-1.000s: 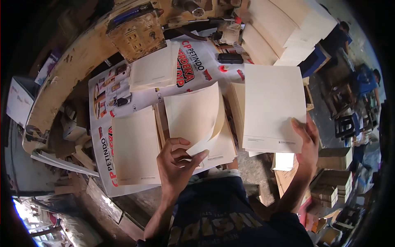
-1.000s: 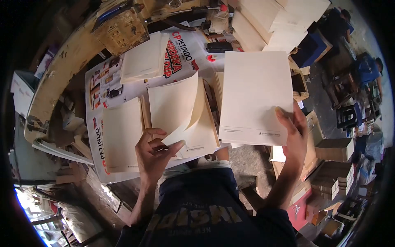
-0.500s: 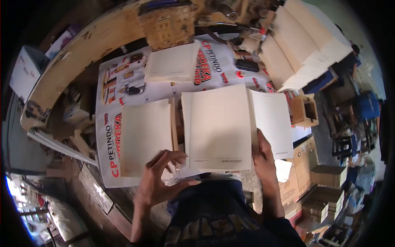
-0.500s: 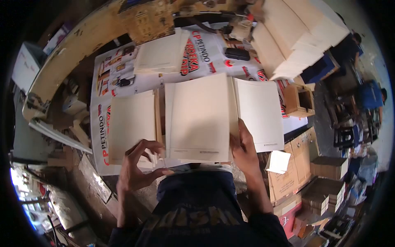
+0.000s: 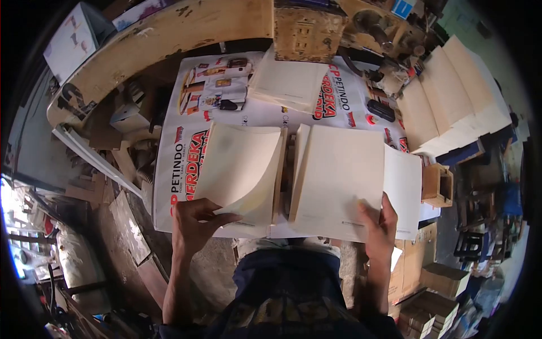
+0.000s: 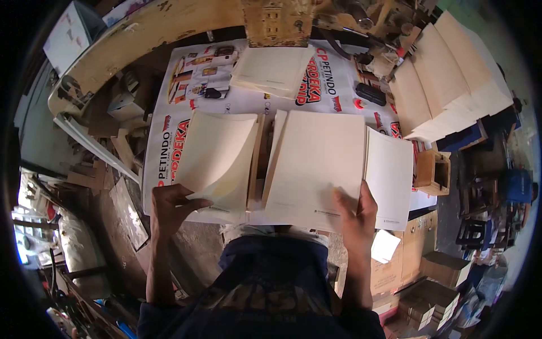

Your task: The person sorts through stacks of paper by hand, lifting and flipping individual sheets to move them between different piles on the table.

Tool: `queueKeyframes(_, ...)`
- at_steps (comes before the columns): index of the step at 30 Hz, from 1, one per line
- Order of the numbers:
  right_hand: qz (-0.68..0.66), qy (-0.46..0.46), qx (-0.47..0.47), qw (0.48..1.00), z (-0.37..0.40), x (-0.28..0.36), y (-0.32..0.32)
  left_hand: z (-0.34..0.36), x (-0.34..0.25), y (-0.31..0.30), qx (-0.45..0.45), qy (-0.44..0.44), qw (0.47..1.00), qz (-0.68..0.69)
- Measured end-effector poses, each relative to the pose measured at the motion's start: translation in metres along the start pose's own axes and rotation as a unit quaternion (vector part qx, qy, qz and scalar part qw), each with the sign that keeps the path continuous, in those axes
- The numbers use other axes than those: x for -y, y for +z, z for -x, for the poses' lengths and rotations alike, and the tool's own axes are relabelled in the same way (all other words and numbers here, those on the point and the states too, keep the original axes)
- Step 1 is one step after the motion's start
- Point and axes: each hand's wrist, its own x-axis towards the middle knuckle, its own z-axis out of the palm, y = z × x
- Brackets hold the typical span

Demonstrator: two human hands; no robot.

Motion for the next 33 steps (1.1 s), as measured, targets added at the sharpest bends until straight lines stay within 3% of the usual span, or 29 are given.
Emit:
queueKeyframes(2, -0.145, 0.011, -0.061, 0.988, 0.001, 0.005, 0.006, 0.001, 0.009, -0.007, -0.009, -0.018, 1.000, -0.001)
queueKeyframes(4, -0.146, 0.019, -0.053, 0.988, 0.008, 0.009, 0.015, 0.005, 0.008, -0.011, -0.142, -0.017, 0.978, 0.153)
queueKeyframes(6, -0.104, 0.010, -0.041, 0.994, 0.018, 0.010, 0.034, 0.007, 0.025, -0.018, -0.173, -0.022, 0.973, 0.154)
queueKeyframes(8, -0.046, -0.012, 0.033, 0.998, 0.021, 0.002, 0.064, 0.003, 0.017, -0.018, -0.251, 0.031, 0.849, 0.463)
queueKeyframes(10, -0.021, -0.051, 0.130, 0.990, 0.022, 0.006, 0.095, -0.001, 0.025, -0.030, -0.205, 0.006, 0.858, 0.471)
queueKeyframes(11, -0.039, -0.066, 0.154, 0.985, 0.019, 0.001, 0.113, -0.006, 0.031, -0.030, -0.187, 0.015, 0.948, 0.257)
queueKeyframes(12, -0.120, -0.056, 0.170, 0.977, 0.017, -0.023, 0.136, -0.011, 0.033, -0.031, -0.162, 0.025, 0.986, 0.029)
queueKeyframes(13, -0.130, -0.089, 0.177, 0.972, 0.016, -0.025, 0.156, -0.012, 0.010, -0.031, -0.092, -0.151, 0.979, -0.103)
queueKeyframes(14, -0.140, -0.121, 0.183, 0.966, 0.016, -0.023, 0.169, -0.011, 0.008, -0.026, -0.095, -0.119, 0.980, -0.125)
queueKeyframes(15, -0.144, -0.125, 0.181, 0.965, 0.017, -0.019, 0.173, -0.005, 0.018, -0.021, -0.157, 0.007, 0.952, -0.263)
queueKeyframes(16, -0.157, -0.084, 0.219, 0.959, 0.020, -0.013, 0.176, -0.002, 0.025, -0.018, -0.212, 0.134, 0.886, -0.391)
queueKeyframes(17, -0.169, -0.043, 0.256, 0.951, 0.021, -0.007, 0.176, -0.002, 0.014, -0.021, -0.212, 0.141, 0.883, -0.393)
queueKeyframes(20, -0.192, -0.011, 0.250, 0.949, 0.025, 0.012, 0.168, 0.001, -0.036, -0.032, -0.168, 0.154, 0.904, -0.362)
queueKeyframes(21, -0.238, -0.008, 0.268, 0.933, 0.022, 0.019, 0.163, 0.001, -0.046, -0.033, -0.115, 0.055, 0.971, -0.201)
queueKeyframes(22, -0.241, -0.012, 0.257, 0.936, 0.022, 0.024, 0.158, 0.000, -0.056, -0.031, -0.056, -0.050, 0.997, -0.033)
queueKeyframes(23, -0.309, 0.038, 0.259, 0.914, 0.021, 0.028, 0.154, -0.005, -0.066, -0.026, -0.067, -0.053, 0.996, -0.018)
queueKeyframes(24, -0.376, 0.085, 0.261, 0.885, 0.019, 0.030, 0.150, -0.020, -0.063, -0.024, -0.061, -0.043, 0.997, -0.019)
queueKeyframes(26, -0.371, 0.073, 0.278, 0.883, 0.012, 0.026, 0.127, -0.064, -0.043, -0.022, -0.055, 0.133, 0.990, -0.013)
queueKeyframes(28, -0.399, 0.032, 0.204, 0.893, 0.010, 0.035, 0.108, -0.115, -0.034, -0.006, -0.022, 0.143, 0.985, 0.090)
queueKeyframes(33, -0.260, 0.010, 0.147, 0.954, 0.018, 0.038, 0.037, -0.267, -0.002, 0.072, -0.044, 0.120, 0.975, 0.181)
